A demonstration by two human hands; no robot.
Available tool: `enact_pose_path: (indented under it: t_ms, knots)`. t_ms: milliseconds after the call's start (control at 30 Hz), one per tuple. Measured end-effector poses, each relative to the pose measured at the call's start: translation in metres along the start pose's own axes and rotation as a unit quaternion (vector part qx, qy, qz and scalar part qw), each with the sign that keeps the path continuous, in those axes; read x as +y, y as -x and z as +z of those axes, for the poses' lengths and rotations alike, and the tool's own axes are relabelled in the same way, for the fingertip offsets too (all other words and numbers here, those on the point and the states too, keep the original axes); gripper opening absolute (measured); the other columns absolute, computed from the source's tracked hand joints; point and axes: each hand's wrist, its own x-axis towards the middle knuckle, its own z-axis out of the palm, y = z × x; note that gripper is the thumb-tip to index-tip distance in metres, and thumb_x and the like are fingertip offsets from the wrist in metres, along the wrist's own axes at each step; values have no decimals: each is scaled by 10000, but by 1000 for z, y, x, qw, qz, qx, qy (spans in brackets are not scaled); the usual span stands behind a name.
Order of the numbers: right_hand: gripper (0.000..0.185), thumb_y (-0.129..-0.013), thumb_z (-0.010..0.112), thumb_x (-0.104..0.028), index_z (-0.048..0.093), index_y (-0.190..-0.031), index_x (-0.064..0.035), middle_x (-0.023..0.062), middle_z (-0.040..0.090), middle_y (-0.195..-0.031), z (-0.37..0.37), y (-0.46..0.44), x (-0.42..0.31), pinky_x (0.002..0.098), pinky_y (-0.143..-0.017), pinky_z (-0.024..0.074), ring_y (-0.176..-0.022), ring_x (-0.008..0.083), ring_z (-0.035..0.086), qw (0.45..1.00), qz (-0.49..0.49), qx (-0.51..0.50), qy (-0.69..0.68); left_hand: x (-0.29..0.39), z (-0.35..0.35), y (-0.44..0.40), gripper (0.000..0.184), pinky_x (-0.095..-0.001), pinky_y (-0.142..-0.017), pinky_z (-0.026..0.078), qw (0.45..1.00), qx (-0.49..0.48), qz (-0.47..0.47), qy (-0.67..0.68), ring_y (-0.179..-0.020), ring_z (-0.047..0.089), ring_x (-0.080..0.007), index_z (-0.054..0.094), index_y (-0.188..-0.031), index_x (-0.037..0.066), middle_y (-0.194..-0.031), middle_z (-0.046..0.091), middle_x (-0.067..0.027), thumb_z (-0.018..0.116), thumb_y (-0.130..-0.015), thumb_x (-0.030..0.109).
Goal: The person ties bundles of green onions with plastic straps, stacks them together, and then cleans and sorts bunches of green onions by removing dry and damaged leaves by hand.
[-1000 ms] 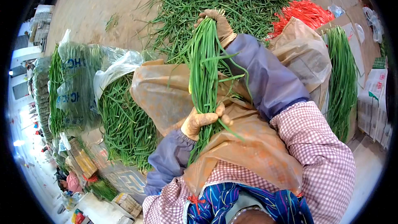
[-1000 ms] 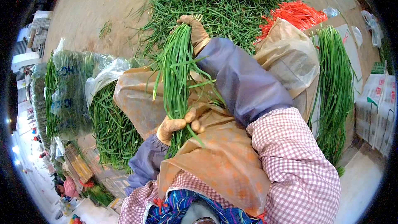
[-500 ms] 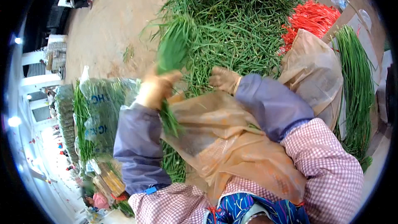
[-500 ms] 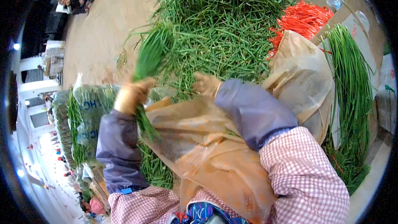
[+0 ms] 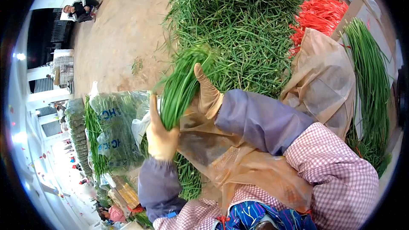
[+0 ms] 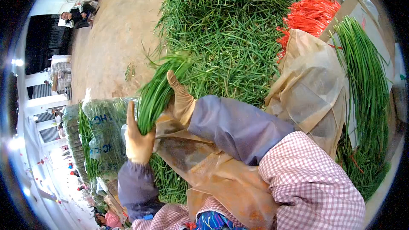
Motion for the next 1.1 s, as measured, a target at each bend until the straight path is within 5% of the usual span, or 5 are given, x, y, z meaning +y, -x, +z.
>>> enact_pose_path:
  t_ms: [500, 633, 700, 967, 1100]
  knots:
    - [316, -866, 692, -363, 596, -913, -65, 51, 631, -777, -37, -37, -32, 325, -515, 545, -636, 186, 635, 874, -88, 205, 431, -78, 0, 133, 549, -359, -840, 496, 967, -156, -182, 86, -987, 650, -343, 525, -1256, -11, -1021, 665, -237, 672, -732, 60]
    - [222, -887, 653, -338, 641, -936, -122, 9, 569, -670, -42, -80, -135, 237, -443, 437, -534, 110, 506, 605, -50, 299, 736, -100, 11, 143, 594, -381, -829, 501, 960, -168, -201, 95, -991, 633, -382, 508, -1281, -13, -1019, 651, -260, 673, -717, 76]
    - [201, -891, 652, -317, 643, -989, -142, 10, 597, -714, -21, -65, -196, 273, -489, 465, -601, 86, 508, 696, -134, 289, 644, -104, 9, 152, 603, -386, -818, 505, 959, -163, -202, 112, -972, 639, -379, 507, -1279, -17, -1015, 654, -255, 682, -711, 83]
    - [894, -647, 808, -342, 396, -1417, -150, 198, 444, -1374, 65, 7, -8, 599, -1119, 186, -1334, 329, 365, 130, 128, -332, 926, -80, 0, 139, 663, -375, -829, 499, 960, -195, -199, 23, -955, 648, -349, 502, -1286, -29, -1013, 658, -237, 746, -694, 145]
    - [447, -746, 774, -233, 590, -1115, -61, 92, 633, -991, 42, 2, 4, 406, -906, 446, -966, 218, 602, 439, 204, -295, 824, -88, -5, 146, 667, -389, -825, 504, 966, -188, -174, 44, -954, 642, -370, 491, -1274, -16, -1008, 651, -245, 753, -676, 120]
